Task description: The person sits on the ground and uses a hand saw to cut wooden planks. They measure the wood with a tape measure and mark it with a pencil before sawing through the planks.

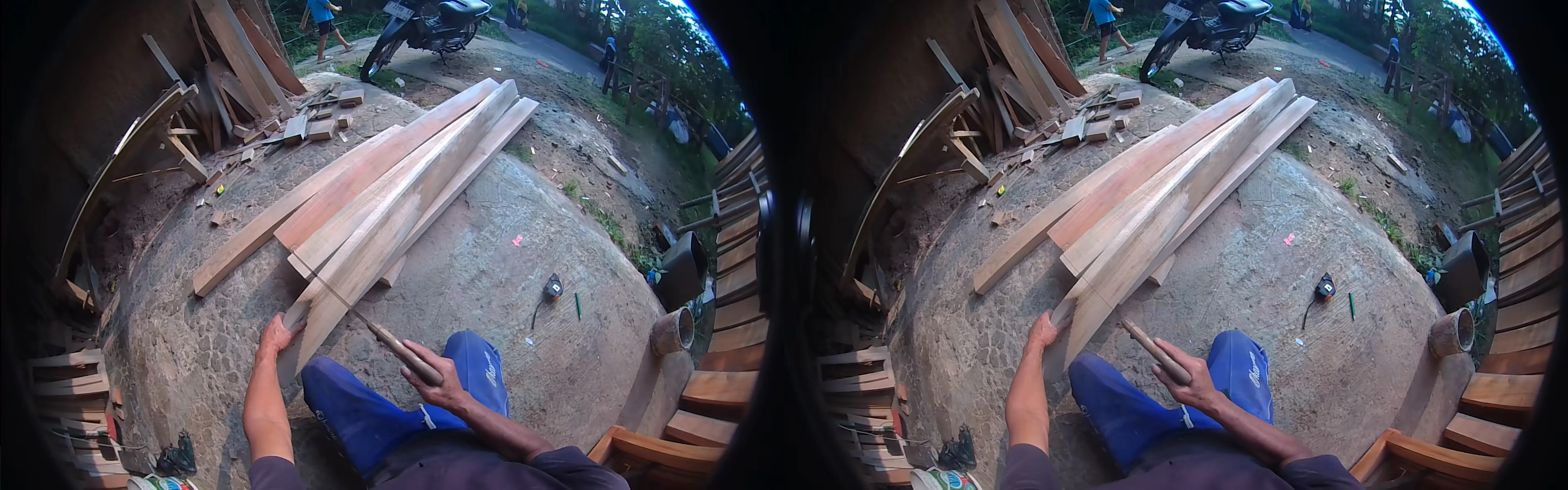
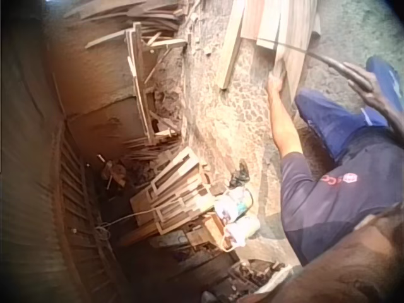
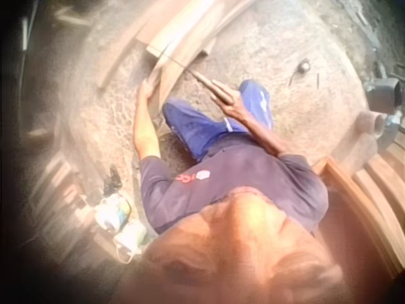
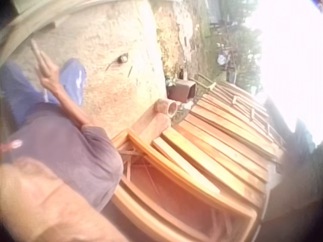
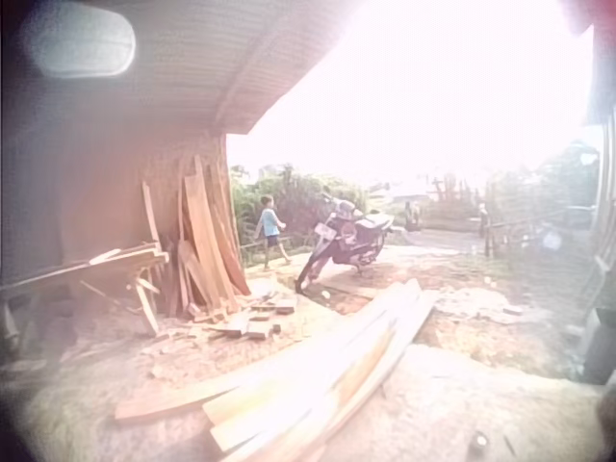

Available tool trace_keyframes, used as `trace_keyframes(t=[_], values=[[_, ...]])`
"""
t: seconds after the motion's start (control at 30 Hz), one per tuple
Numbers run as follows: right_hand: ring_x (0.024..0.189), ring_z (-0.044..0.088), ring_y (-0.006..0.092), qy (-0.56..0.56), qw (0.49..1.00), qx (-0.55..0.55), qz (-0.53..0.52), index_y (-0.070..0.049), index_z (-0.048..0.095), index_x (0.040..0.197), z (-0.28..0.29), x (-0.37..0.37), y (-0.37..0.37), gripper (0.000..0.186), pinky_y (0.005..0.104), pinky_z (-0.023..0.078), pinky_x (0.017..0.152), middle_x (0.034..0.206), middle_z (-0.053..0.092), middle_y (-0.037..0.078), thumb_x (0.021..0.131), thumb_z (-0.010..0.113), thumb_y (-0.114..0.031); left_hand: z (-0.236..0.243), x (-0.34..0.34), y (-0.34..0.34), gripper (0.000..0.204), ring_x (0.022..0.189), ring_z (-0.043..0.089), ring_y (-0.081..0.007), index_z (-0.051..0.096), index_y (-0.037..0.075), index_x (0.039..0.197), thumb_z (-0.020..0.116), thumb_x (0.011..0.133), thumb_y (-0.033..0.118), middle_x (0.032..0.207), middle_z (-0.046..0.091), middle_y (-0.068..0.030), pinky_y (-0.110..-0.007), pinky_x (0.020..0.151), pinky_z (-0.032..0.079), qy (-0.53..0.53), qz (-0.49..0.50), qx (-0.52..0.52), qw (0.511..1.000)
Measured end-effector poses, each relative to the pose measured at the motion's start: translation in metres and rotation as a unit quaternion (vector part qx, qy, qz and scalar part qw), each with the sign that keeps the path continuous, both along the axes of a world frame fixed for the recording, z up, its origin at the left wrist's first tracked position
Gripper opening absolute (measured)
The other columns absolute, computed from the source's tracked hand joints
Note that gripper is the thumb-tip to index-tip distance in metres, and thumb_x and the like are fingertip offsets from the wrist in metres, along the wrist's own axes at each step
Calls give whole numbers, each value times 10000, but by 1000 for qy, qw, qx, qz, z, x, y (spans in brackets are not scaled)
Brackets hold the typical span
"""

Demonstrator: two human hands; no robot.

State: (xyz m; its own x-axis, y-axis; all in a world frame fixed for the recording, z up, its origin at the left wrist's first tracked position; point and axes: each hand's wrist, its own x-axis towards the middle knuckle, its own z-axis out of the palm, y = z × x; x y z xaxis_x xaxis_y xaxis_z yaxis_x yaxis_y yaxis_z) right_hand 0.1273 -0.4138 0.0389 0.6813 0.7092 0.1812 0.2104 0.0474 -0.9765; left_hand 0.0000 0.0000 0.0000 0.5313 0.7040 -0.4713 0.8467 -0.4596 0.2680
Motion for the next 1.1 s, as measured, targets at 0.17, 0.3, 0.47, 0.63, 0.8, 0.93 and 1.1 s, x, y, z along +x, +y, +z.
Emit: trace_keyframes(t=[0.17,0.3,0.47,0.63,0.8,0.93,1.1], values=[[1124,710,207,0,1000,16,2,-18,572,1440,4,-7,9,558,317,548,959,1311,696,178,942,776,-165,-19,11,0,905,1382,495,-433,513,99,1489,645,852,728,1476,537,-278,-512,1120,419,44,-59,146,987],[1168,707,247,-16,1000,14,-2,-40,567,1448,4,-12,12,569,344,557,961,1324,689,192,941,778,-190,-19,16,-32,897,1378,498,-434,505,92,1515,510,911,754,1506,514,-259,-526,1141,394,-78,-1,147,986],[1161,711,255,-14,1000,23,5,-33,564,1446,4,-21,9,568,341,558,955,1317,693,190,941,778,-181,4,22,-45,916,1400,491,-438,492,72,1529,391,951,776,1529,501,-255,-517,1169,372,-42,28,115,992],[1137,723,254,-23,999,22,-12,-21,580,1426,4,-22,-7,553,336,562,943,1299,696,204,931,785,-160,7,30,-35,984,1403,491,-430,473,27,1530,367,941,808,1508,520,-261,-499,1179,373,-42,31,101,993],[1108,722,227,-20,1000,23,-6,29,578,1410,7,-20,-9,539,321,563,935,1274,706,204,931,777,-117,-9,31,-24,946,1354,531,-408,600,44,1392,336,939,832,1422,597,-231,-535,1126,414,-26,19,146,989],[1112,711,208,-48,999,19,-16,34,580,1408,6,-20,-6,543,319,554,955,1267,709,196,930,778,-131,-21,29,-25,867,1357,530,-398,609,13,1347,349,984,755,1424,591,-235,-535,1130,406,-37,28,141,989],[1123,716,227,-64,998,6,1,36,585,1404,3,-19,-5,542,328,551,967,1274,706,205,926,780,-128,-14,27,-28,850,1337,553,-410,583,6,1371,364,990,734,1404,609,-249,-532,1116,420,-47,25,127,991]])
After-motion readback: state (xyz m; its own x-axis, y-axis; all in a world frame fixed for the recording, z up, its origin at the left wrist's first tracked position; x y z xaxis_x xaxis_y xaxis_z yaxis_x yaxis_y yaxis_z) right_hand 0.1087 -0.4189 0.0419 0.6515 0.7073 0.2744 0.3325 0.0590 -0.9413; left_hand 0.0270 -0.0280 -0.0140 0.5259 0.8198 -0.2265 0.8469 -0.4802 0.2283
